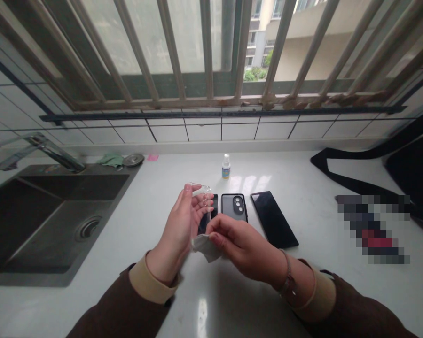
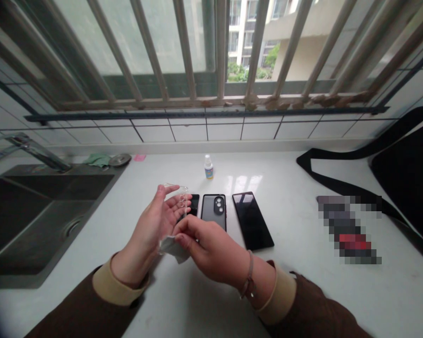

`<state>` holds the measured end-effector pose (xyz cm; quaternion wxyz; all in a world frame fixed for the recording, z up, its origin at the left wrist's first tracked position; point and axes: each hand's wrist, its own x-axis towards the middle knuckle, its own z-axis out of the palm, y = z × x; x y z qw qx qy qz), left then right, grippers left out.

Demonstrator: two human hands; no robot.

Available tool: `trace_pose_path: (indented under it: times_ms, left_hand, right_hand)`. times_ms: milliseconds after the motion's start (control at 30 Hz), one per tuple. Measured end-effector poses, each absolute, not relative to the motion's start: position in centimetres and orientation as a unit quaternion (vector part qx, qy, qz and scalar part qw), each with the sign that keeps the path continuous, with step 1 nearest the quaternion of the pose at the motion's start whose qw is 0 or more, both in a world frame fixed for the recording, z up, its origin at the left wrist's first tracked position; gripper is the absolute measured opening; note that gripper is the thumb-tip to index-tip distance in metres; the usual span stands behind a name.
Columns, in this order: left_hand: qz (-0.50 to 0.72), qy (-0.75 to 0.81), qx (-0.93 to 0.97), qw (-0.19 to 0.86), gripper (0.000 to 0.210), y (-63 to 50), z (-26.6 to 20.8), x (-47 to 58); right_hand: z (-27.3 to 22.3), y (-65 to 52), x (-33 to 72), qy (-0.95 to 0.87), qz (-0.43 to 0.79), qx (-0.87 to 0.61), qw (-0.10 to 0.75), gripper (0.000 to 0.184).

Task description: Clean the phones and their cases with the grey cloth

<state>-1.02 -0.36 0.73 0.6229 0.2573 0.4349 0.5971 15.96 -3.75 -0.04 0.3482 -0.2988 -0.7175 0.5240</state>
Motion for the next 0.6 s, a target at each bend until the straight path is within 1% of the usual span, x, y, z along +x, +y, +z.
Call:
trace_pose_path:
  times_ms: [100,167,200,267,333,400,433,533,600]
  left_hand:
    - [0.572,0.42,0.228,0.667,0.043,-0.4,0.6,-1.0]
    - [0.541,0.397,0.223,0.708,0.044,-0.5,0.7,-1.0]
    - [0.518,0.382,0.225,0.732,0.044,-0.7,0.8,-1.1]
    - [0.457,0.35,0.238,0.782,0.046,-1.1,1.1,-1.2]
    - [0.381,0.32,0.25,0.831,0.049,-1.6,1.5,-1.3]
    - [0.313,0.289,0.257,0.867,0.051,-2.1,1.7,-1.3]
    - [0.293,0.277,0.259,0.878,0.051,-2.3,1.7,-1.3]
    - [0.29,0.26,0.271,0.88,0.052,-2.5,1.4,-1.2]
    - [0.302,0.259,0.277,0.875,0.055,-2.4,1.2,-1.1]
  right_hand:
    - [-1.1,-3.3,15.6,-0.629,0.606,-0.287,0.393,0.027]
    - [-1.6,-2.6,15.9,-0.569,0.615,-0.306,0.452,0.031]
    - [-1.7,-2.2,16.3,-0.543,0.594,-0.332,0.493,0.031]
    - [-1.7,-1.3,17.3,-0.504,0.496,-0.421,0.568,0.028]
    - [-1.4,-0.7,18.3,-0.491,0.415,-0.474,0.602,0.025]
    - [-1.2,-0.5,18.7,-0.514,0.394,-0.478,0.594,0.023]
    - [-1.1,-0.6,18.6,-0.528,0.415,-0.465,0.577,0.024]
    - [-1.0,-1.3,17.7,-0.537,0.55,-0.392,0.505,0.028]
    - [-0.9,-1.7,17.2,-0.524,0.605,-0.356,0.483,0.03]
